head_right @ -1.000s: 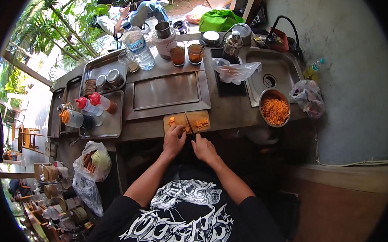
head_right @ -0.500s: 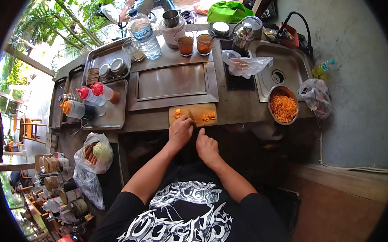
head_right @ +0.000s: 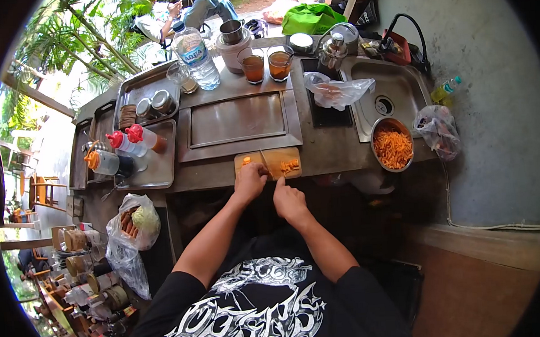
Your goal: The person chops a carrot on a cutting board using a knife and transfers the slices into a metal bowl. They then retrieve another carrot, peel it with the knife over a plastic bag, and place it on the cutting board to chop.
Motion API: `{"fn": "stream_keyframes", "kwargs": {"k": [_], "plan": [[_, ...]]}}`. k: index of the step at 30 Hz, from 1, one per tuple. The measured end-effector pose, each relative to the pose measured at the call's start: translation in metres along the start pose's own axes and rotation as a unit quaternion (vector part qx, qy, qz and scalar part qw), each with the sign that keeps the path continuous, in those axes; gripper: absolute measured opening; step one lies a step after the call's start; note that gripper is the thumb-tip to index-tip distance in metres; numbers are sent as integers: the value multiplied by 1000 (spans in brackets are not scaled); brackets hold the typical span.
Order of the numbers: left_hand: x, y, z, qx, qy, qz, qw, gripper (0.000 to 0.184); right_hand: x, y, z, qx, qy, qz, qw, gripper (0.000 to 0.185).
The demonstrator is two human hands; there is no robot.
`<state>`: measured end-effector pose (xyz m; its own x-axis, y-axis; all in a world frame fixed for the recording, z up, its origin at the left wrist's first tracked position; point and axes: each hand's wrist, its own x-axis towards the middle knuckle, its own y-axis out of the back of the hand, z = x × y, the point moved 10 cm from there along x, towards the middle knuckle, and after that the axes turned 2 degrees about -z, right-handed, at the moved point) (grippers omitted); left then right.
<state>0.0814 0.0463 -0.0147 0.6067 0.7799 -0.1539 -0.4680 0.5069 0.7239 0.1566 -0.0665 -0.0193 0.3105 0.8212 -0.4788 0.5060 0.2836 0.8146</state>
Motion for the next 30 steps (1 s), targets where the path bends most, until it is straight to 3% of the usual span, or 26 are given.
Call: {"fn": "stream_keyframes", "kwargs": {"k": [2, 5, 12, 17, 23, 25, 30], "plan": [[1, 2, 1, -5, 10, -9, 1000, 14, -7, -4, -2, -27, -12, -45, 999, 32], [-1, 5, 6, -22, 9, -10, 1000, 14, -3, -11, -2, 21, -13, -33, 999, 30], [5, -3, -7, -45, -20, -4, 999, 11, -2, -7, -3, -5, -7, -37, 999, 26], [6, -11, -14, -81, -9, -17, 997, 10, 6, -20, 3, 14, 6, -50, 999, 39], [4, -12, -12, -78, -61, 5, 995, 13, 1, -15, 1, 4, -9, -51, 999, 47], [-1, -1, 4, -39, -103, 18, 994, 14, 4, -20, 4, 13, -16, -53, 998, 47], [-1, 3, 5, -26, -91, 2, 996, 11, -2, -4, 0, 11, -21, -66, 998, 42]]}}
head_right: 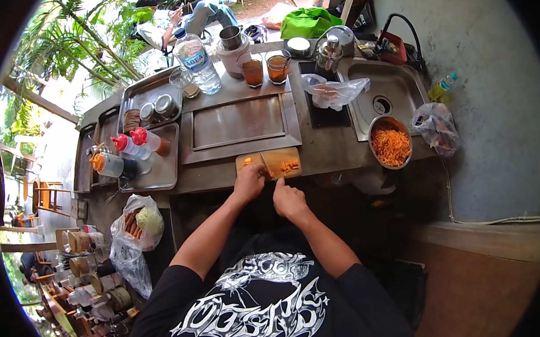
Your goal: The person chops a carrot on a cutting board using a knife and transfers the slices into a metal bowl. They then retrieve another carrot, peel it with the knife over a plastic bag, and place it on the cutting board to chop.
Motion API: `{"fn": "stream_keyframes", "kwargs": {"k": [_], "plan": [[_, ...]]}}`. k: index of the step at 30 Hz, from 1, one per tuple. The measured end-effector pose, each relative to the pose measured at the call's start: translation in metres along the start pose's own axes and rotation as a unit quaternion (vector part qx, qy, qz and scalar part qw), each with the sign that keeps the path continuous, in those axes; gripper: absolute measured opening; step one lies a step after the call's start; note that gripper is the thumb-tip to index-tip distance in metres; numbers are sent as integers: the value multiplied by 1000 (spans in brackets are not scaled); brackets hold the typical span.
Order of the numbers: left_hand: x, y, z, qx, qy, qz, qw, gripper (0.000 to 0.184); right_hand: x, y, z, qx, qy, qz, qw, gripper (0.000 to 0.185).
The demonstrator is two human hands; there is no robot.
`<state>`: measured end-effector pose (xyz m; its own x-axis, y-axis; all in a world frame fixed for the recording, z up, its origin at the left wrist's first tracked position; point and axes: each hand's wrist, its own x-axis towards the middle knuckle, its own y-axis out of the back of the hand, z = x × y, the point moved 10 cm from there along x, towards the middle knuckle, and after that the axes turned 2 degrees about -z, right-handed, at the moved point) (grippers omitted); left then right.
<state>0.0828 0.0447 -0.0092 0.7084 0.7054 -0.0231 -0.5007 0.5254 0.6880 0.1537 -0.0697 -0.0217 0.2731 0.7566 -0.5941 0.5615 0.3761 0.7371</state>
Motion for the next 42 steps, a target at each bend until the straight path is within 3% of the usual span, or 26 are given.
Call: {"fn": "stream_keyframes", "kwargs": {"k": [6, 11, 14, 21, 27, 39, 42], "plan": [[0, 0, -5, -13, 15, -26, 999, 14, 9, 0, 1, 46, 41, 42, 997, 34], [1, -7, -18, -27, 20, -43, 999, 15, -1, -3, -5, -5, 21, 3, 1000, 36], [-2, -5, -15, -41, 6, -25, 999, 15, 12, -16, 1, 8, 32, 47, 998, 42], [-4, 3, -5, -25, 1, -10, 1000, 13, 5, -9, -3, -12, 18, 16, 1000, 46], [-8, 5, -2, -32, -4, 5, 999, 13, 9, -4, -3, -4, 40, 51, 998, 45], [-21, 7, -7, -19, 54, 73, 996, 15, 3, -5, -5, 3, 34, 16, 999, 44], [-23, 7, -8, -23, 48, 78, 996, 16, 7, -15, -3, 26, 33, 27, 999, 33]]}}
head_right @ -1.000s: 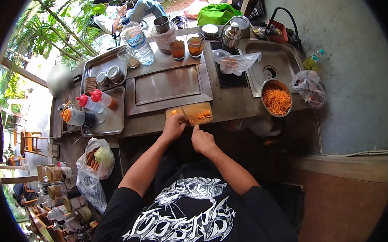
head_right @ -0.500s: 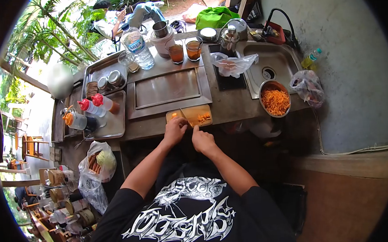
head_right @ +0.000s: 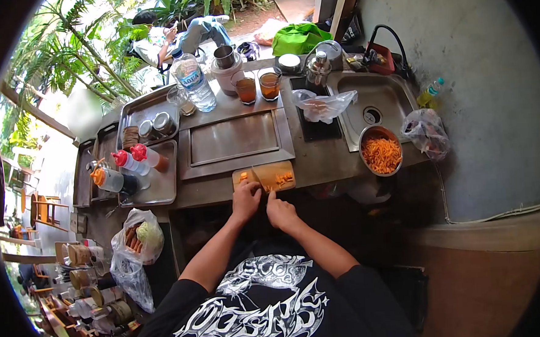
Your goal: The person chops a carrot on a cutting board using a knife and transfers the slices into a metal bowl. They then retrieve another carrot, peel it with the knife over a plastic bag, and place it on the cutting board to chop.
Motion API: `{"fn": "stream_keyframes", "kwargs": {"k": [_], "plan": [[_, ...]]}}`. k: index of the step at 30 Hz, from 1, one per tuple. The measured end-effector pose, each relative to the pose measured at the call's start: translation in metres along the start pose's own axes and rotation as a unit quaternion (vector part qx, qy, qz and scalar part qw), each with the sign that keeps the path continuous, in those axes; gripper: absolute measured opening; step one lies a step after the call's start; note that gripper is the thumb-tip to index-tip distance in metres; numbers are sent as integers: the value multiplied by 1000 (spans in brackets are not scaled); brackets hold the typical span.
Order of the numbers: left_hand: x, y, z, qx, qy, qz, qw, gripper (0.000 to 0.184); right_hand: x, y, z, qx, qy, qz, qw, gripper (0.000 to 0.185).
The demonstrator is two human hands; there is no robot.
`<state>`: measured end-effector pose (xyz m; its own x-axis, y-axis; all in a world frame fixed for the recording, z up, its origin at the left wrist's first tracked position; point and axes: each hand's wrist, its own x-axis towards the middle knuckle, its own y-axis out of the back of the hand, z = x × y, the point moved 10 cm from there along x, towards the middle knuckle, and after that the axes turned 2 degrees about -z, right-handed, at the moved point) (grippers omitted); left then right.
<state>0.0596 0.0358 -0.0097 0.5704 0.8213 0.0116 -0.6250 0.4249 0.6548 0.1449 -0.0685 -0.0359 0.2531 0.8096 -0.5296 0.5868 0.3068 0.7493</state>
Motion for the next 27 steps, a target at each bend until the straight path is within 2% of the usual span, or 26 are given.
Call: {"fn": "stream_keyframes", "kwargs": {"k": [2, 5, 11, 14, 18, 25, 27], "plan": [[-1, 0, 2, 0, -3, 10, 1000, 16, 4, 1, -2, -4, 23, -8, 1000, 36], [0, 4, 7, 10, -17, 27, 999, 14, 0, 13, -3, 2, 5, -30, 1000, 39], [-5, 4, 6, 5, -17, 46, 999, 15, 12, -8, 2, 26, 11, -3, 1000, 37], [-7, 5, 6, 0, 4, 24, 1000, 15, 11, -1, 2, 57, 13, 24, 998, 37], [-18, 16, -8, -23, 15, 65, 998, 16, 2, 19, -5, 84, -4, 47, 995, 35], [-35, 30, -26, -82, 57, 55, 993, 15, 1, 1, -8, 67, 8, -3, 998, 33], [-34, 41, -30, -83, 62, 77, 992, 15, 3, 8, 9, 96, -14, 45, 994, 37]]}}
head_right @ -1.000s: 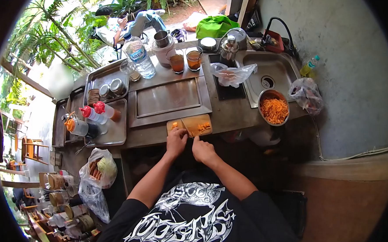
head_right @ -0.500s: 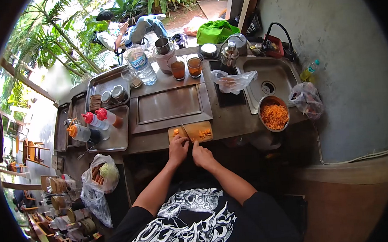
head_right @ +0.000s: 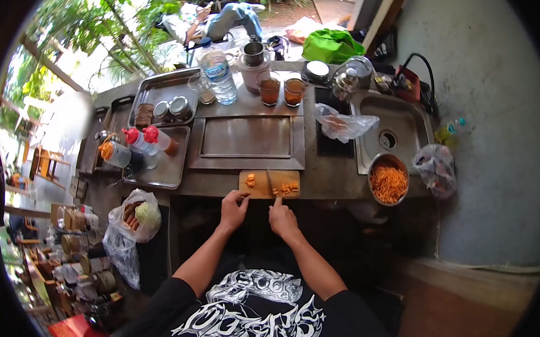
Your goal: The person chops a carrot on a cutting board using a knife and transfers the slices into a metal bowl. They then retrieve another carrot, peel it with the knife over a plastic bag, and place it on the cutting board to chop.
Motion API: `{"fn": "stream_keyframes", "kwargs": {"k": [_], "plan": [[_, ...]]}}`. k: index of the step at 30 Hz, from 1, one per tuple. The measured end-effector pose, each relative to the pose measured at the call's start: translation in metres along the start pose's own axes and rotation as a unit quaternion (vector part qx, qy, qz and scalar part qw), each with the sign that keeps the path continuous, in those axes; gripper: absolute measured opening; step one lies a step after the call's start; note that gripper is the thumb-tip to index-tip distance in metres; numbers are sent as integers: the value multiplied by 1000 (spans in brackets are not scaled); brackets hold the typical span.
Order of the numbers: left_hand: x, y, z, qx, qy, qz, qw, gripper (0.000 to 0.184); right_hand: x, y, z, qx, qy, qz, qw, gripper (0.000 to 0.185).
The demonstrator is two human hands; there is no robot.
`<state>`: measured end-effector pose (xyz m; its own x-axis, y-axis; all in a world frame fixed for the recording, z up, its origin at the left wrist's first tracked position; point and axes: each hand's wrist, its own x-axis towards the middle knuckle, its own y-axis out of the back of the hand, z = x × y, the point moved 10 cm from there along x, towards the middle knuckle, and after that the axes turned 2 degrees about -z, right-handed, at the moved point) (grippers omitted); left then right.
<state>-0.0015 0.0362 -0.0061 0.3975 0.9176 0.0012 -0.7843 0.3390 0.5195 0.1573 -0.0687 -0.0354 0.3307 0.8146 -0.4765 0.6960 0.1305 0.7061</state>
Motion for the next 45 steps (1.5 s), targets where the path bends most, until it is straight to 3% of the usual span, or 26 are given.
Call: {"fn": "stream_keyframes", "kwargs": {"k": [5, 9, 13, 21, 27, 29, 33, 37, 39, 45], "plan": [[30, 21, 13, 38, -72, 17, 997, 24, 8, 21, 26, -21, 13, 29, 999, 37], [57, 13, 17, 32, -38, -52, 997, 30, -3, 39, 11, -51, 36, 44, 997, 36], [70, -1, 16, 60, -95, -79, 991, 27, -5, 34, 6, -77, 37, 27, 996, 36], [90, -16, 4, 109, -24, -170, 979, 18, -5, 36, -3, -61, 12, 33, 997, 35], [103, -4, 13, 42, -83, -127, 988, 15, -3, 28, -15, -89, 44, 32, 995, 30], [103, 5, 11, -58, -65, -93, 992, 14, -9, 19, -12, -82, 27, 39, 996, 29], [82, -2, 15, -67, -40, -160, 984, 16, -14, 5, -13, -77, -11, 31, 997, 28], [63, -14, 13, -85, -37, -163, 982, 16, -13, 7, -4, -58, -40, 39, 997, 30], [55, -21, 8, -87, -14, -176, 980, 16, -12, 20, 6, -19, -68, 104, 992, 32], [52, -33, 13, -48, -17, -116, 992, 16, -8, 13, 5, 20, -26, 73, 997, 34]]}}
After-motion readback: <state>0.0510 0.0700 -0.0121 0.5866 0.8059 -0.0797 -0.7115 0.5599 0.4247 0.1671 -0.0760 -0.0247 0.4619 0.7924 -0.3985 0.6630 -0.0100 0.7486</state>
